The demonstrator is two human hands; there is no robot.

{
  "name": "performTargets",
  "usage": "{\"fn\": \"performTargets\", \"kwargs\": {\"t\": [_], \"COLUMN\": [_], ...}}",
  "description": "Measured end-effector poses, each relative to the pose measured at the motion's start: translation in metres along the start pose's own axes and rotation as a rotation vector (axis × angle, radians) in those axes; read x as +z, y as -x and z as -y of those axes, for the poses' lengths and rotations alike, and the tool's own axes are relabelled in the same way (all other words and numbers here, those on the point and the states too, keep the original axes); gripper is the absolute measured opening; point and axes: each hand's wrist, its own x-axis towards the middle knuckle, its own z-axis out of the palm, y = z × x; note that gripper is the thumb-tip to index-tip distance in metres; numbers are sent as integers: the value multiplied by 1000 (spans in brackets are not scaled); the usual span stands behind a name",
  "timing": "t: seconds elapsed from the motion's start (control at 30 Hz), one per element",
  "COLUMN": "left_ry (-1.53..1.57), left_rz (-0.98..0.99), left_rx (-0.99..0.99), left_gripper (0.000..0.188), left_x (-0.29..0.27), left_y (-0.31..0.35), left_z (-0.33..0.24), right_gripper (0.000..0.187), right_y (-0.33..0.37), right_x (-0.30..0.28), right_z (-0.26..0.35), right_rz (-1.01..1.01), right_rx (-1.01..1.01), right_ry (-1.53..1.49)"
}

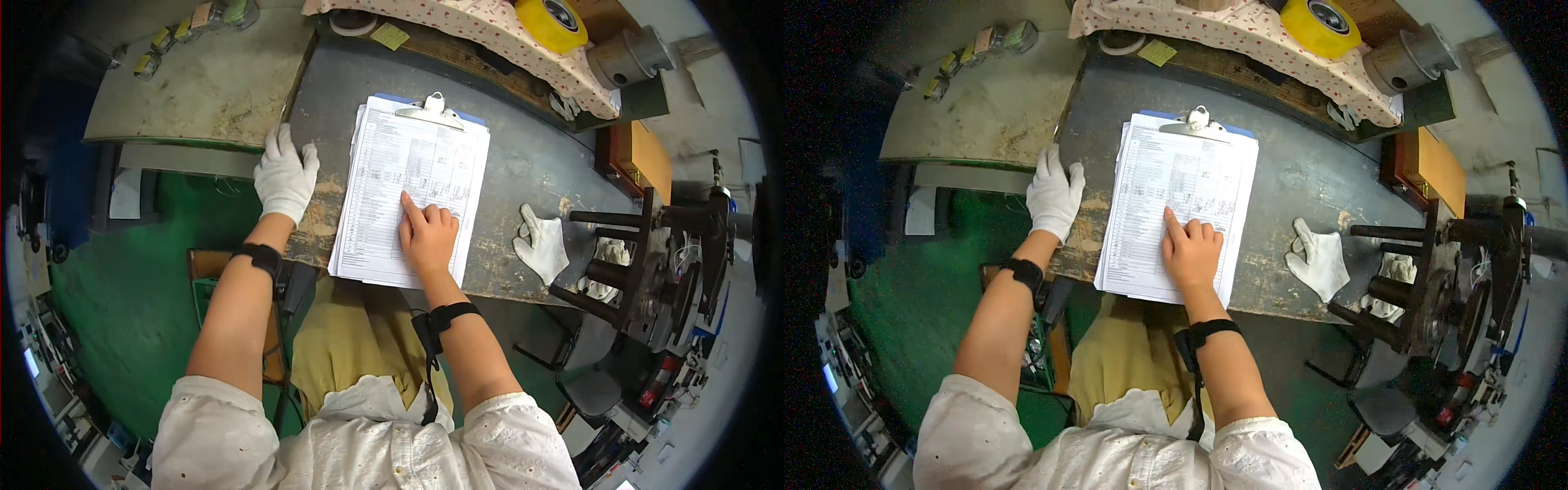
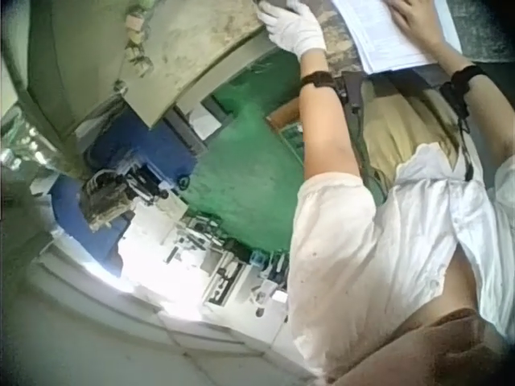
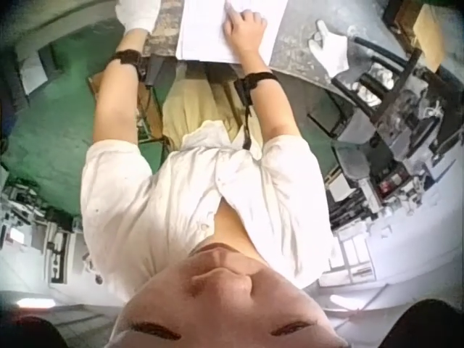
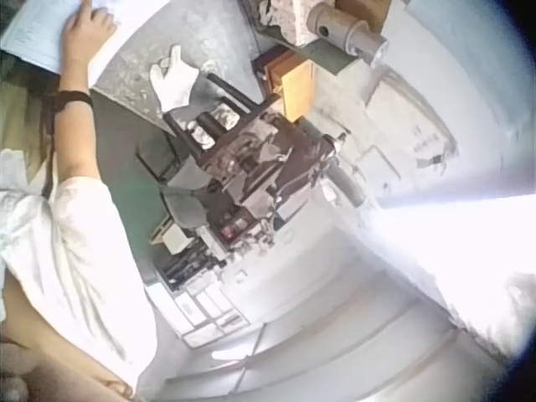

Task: Marking engine pistons with a marker and measuring dimensions with a digital caliper for quality control.

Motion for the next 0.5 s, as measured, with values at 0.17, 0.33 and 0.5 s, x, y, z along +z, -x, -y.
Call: {"fn": "performTargets", "kwargs": {"t": [0.17,0.33,0.5], "left_ry": [81,-14,109], "left_rz": [-48,-69,-128], "left_rx": [-144,-254,-244], "left_gripper": [58,49,45], "left_x": [-16,-2,-4], "left_y": [51,90,88], "left_z": [14,19,19], "right_gripper": [36,34,33], "right_y": [2,1,1], "right_x": [0,0,0], "right_z": [-3,-2,-3], "right_rz": [10,0,11], "right_rx": [7,-8,-11], "right_ry": [24,48,37]}}
